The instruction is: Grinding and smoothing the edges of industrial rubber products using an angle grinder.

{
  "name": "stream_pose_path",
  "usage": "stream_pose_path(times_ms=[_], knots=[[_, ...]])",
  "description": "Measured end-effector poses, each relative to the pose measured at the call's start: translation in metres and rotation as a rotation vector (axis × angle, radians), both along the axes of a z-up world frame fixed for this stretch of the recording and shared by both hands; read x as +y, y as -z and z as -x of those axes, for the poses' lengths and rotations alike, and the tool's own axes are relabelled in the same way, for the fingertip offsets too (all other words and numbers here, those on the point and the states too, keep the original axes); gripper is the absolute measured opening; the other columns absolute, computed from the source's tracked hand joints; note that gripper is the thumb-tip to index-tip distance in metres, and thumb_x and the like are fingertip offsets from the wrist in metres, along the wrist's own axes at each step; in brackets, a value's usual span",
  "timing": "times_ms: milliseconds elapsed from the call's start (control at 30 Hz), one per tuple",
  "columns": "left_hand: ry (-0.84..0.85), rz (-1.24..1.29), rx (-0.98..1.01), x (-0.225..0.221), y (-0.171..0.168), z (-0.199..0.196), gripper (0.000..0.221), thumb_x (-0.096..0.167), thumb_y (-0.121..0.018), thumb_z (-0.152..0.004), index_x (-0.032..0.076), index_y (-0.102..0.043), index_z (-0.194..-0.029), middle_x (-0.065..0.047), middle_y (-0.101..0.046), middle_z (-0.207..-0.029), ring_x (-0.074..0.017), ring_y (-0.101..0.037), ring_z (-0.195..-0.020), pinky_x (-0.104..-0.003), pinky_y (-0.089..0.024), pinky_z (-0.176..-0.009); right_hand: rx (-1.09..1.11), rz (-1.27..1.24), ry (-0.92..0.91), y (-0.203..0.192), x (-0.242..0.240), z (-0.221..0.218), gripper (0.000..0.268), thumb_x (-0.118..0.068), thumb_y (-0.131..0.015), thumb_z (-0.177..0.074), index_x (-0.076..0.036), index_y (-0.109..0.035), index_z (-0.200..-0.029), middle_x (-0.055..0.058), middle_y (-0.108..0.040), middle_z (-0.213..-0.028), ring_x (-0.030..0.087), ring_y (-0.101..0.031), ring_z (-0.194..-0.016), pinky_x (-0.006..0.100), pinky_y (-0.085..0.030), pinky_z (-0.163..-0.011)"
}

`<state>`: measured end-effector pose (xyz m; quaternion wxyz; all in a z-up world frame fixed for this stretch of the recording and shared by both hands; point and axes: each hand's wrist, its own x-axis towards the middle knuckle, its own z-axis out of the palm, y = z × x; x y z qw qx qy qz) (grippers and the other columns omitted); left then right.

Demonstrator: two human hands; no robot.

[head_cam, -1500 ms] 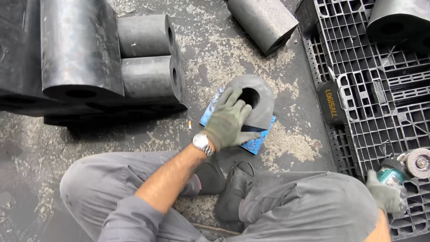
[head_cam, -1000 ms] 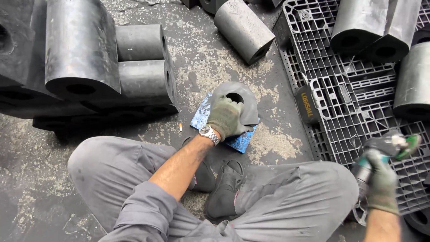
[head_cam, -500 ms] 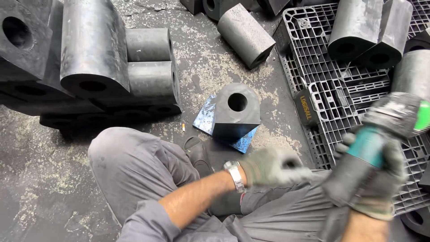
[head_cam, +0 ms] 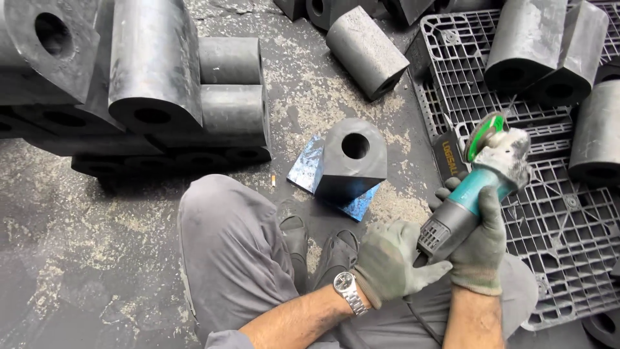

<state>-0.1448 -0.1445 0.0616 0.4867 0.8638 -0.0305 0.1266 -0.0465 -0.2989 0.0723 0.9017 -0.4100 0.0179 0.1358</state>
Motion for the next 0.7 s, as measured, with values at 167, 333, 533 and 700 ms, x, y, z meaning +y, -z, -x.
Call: stream_pose_path(times_ms=[167,333,533,700], knots=[[-0.023,-0.179,-0.137,0.0,0.01,0.0,0.064,0.062,-0.077,-0.08,0.003,-0.062,-0.099,-0.015,-0.065,-0.089,-0.03,-0.065,-0.082,-0.047,-0.048,-0.076,0.142,0.172,0.054,0.018,-0.003,-0.003,0.047,-0.033,-0.065,-0.105,-0.001,-0.051,-0.137,0.013,-0.066,-0.116,0.025,-0.07,-0.1,0.041,-0.06,-0.088],[0.172,-0.082,-0.05,0.019,0.023,-0.009,0.06,0.063,-0.073,-0.082,0.006,-0.061,-0.096,-0.013,-0.066,-0.087,-0.0302,-0.067,-0.085,-0.046,-0.05,-0.078,0.269,0.287,0.065,0.022,-0.002,-0.006,0.042,-0.031,-0.065,-0.1,-0.003,-0.052,-0.129,0.01,-0.067,-0.103,0.024,-0.07,-0.083,0.04,-0.06,-0.066],[0.279,-0.113,0.019,0.022,0.056,-0.018,0.049,0.058,-0.067,-0.091,0.009,-0.061,-0.095,-0.011,-0.066,-0.085,-0.031,-0.068,-0.083,-0.044,-0.053,-0.079,0.258,0.366,0.047,0.036,0.003,-0.012,0.042,-0.028,-0.065,-0.1,-0.001,-0.052,-0.129,0.012,-0.067,-0.104,0.023,-0.071,-0.083,0.038,-0.062,-0.071],[0.289,-0.131,-0.007,0.025,0.077,-0.022,0.05,0.06,-0.066,-0.09,0.011,-0.062,-0.095,-0.008,-0.067,-0.086,-0.0284,-0.068,-0.084,-0.043,-0.052,-0.078,0.297,0.373,0.022,0.044,0.008,-0.018,0.041,-0.028,-0.065,-0.101,0.002,-0.053,-0.126,0.013,-0.068,-0.101,0.025,-0.071,-0.08,0.038,-0.062,-0.069]])
